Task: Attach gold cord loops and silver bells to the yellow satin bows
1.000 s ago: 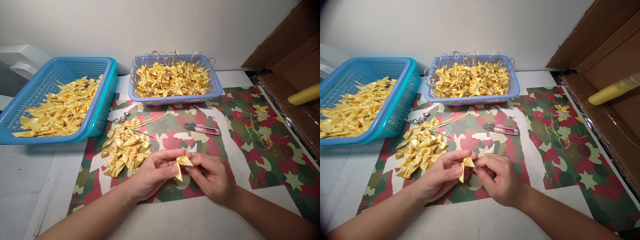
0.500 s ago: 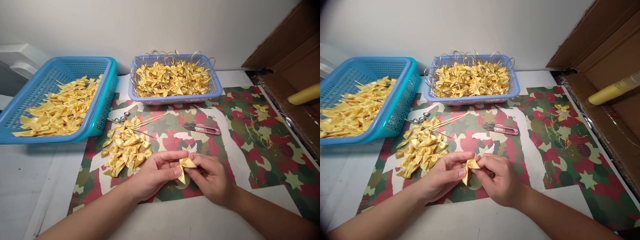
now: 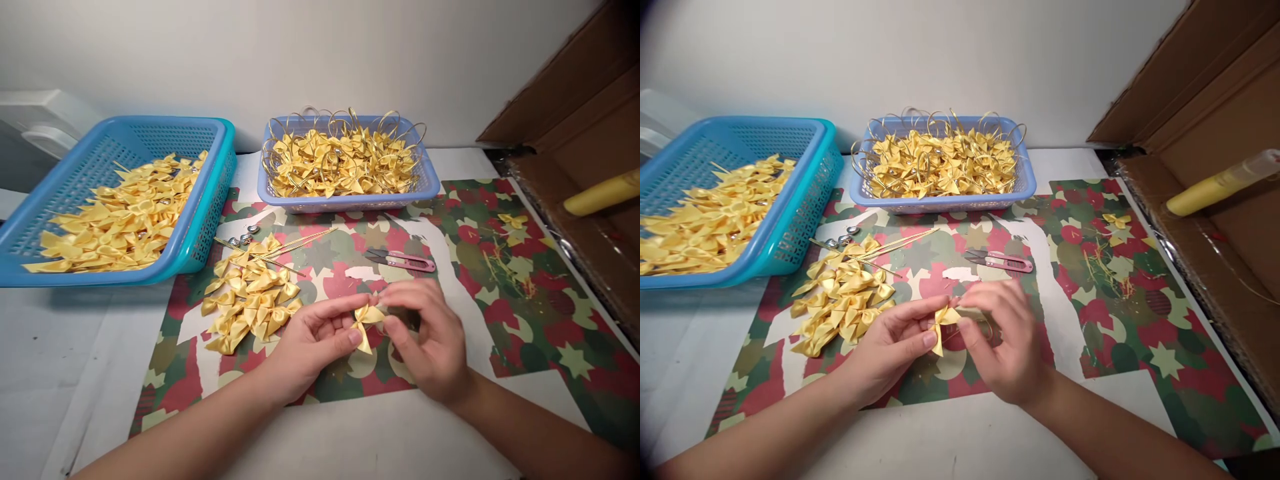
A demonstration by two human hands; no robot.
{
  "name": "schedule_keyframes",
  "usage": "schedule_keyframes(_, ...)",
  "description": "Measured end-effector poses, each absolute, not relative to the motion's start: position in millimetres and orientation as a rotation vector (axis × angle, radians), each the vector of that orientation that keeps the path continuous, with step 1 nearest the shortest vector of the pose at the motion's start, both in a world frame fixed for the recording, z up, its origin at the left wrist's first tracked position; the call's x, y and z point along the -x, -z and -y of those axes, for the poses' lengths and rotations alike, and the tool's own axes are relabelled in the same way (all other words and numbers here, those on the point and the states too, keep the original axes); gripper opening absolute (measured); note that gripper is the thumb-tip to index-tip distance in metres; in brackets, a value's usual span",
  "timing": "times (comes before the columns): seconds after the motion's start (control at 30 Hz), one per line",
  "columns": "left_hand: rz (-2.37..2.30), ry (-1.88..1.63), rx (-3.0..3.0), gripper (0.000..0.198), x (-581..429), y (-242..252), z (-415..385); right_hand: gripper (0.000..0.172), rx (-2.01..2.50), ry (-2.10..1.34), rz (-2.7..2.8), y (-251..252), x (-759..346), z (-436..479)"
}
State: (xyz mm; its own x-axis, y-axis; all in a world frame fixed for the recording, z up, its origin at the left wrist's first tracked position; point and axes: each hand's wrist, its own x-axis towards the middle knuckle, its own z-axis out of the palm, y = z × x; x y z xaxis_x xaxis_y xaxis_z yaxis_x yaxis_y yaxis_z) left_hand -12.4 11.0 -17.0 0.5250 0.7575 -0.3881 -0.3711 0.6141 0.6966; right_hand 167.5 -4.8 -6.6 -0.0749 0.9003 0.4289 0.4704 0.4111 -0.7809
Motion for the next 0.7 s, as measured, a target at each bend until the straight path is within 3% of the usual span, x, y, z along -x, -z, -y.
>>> schedule_keyframes(0.13, -0.788, -0.716, -0.633, 0.038, 9.8, 15.2, -10.0, 0.018, 1.159, -0.460, 1.823, 1.7, -171.1, 1.4)
schedule_keyframes(0.33, -0.710, -0.682, -0.684, 0.036, 7.8, 12.0, -10.7, 0.016, 1.122, -0.701, 1.935, 1.7, -168.4, -1.0)
schedule_keyframes(0.53, -0.715, -0.679, -0.832, 0.037, 7.3, 13.2, -10.2, 0.018, 1.015, -0.950, 1.699, 3.8, -174.3, -0.2)
schedule_keyframes(0.7, -0.626, -0.696, -0.875, 0.035, 5.8, 12.8, -11.3, 0.014, 1.049, -0.928, 1.801, 6.7, -171.2, -2.4)
